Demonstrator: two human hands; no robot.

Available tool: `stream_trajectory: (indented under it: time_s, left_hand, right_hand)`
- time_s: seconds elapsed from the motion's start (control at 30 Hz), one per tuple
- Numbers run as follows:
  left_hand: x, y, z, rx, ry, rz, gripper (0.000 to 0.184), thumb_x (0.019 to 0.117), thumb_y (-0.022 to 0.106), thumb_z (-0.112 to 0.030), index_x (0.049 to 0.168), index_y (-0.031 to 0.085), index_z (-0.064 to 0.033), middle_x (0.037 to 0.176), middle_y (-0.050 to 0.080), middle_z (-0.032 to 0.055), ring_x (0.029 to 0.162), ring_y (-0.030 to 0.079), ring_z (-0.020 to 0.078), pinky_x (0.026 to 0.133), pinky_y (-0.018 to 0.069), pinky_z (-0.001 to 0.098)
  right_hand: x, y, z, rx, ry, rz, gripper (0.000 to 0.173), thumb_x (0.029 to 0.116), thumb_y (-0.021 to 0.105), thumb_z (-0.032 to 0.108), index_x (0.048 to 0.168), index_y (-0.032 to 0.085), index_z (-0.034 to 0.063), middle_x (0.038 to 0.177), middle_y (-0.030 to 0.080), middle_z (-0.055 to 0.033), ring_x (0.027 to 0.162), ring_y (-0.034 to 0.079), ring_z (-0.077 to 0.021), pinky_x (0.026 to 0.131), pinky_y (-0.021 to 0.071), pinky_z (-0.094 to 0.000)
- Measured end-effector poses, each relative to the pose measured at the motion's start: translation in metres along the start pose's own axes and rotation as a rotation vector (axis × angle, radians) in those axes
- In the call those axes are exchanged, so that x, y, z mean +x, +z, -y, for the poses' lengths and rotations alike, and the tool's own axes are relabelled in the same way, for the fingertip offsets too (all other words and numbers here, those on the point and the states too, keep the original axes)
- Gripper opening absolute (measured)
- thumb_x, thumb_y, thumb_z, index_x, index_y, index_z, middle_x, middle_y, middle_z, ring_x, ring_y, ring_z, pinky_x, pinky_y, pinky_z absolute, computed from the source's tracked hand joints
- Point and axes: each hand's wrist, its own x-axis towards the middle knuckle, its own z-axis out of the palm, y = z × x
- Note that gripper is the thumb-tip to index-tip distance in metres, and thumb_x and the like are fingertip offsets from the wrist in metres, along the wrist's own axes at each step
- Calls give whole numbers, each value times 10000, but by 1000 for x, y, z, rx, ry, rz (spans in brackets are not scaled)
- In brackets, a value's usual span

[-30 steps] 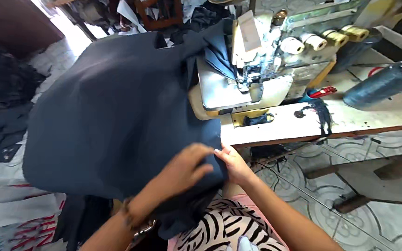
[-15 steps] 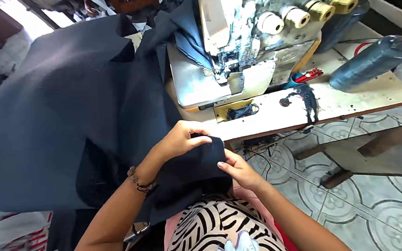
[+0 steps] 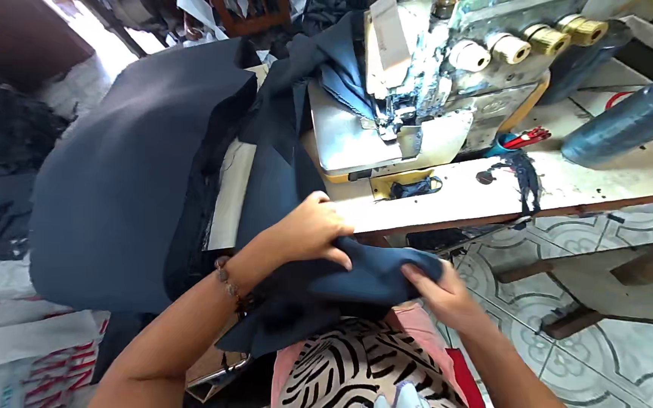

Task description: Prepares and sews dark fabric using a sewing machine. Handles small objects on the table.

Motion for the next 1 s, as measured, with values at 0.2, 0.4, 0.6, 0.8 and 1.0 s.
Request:
stream_trajectory:
  time_s: [0.2,0.4,0.6,0.8,1.0]
  left_hand:
    - [-57,-52,39,72,-355,39,120,919,753,-177,978,768,-74,897,729,123,938,700,349,1019,409,691]
    - [-112,-63,13,-669,-468,-479,92,885,732,-36,973,715,-17,865,732,-29,793,675,-19,756,581,185]
    - [-133,-81,-14,-673,-563,-849,87,890,704,34,965,718,-8,782,716,-36,670,641,-13,644,557,170]
    - [-135,-92,-28,-606,-638,-861,134,888,715,36,1010,689,-14,756,683,-33,647,630,-7,616,547,157]
    - [-129,-97,-35,-591,-614,-825,97,879,732,6,958,688,-30,754,687,-39,647,633,-9,613,551,161]
  right_hand:
    - [-32,-59,45,236,198,-667,210,1033,430,102,1060,600,221,887,743,170,840,706,34,777,602,-192]
    - [-20,-90,23,200,283,-672,230,1091,308,95,1185,517,117,960,704,152,930,678,52,891,575,-190]
    - [3,-109,-9,180,167,-485,206,1044,416,59,1214,531,33,1090,726,17,1067,693,-103,1003,555,-346]
    - [3,-98,14,88,255,-511,246,1069,427,113,1285,473,5,1114,664,34,1057,659,-14,987,531,-233]
    - [-4,-107,14,40,299,-514,310,1065,430,104,1339,443,-41,1155,633,-15,1081,642,-26,988,519,-221]
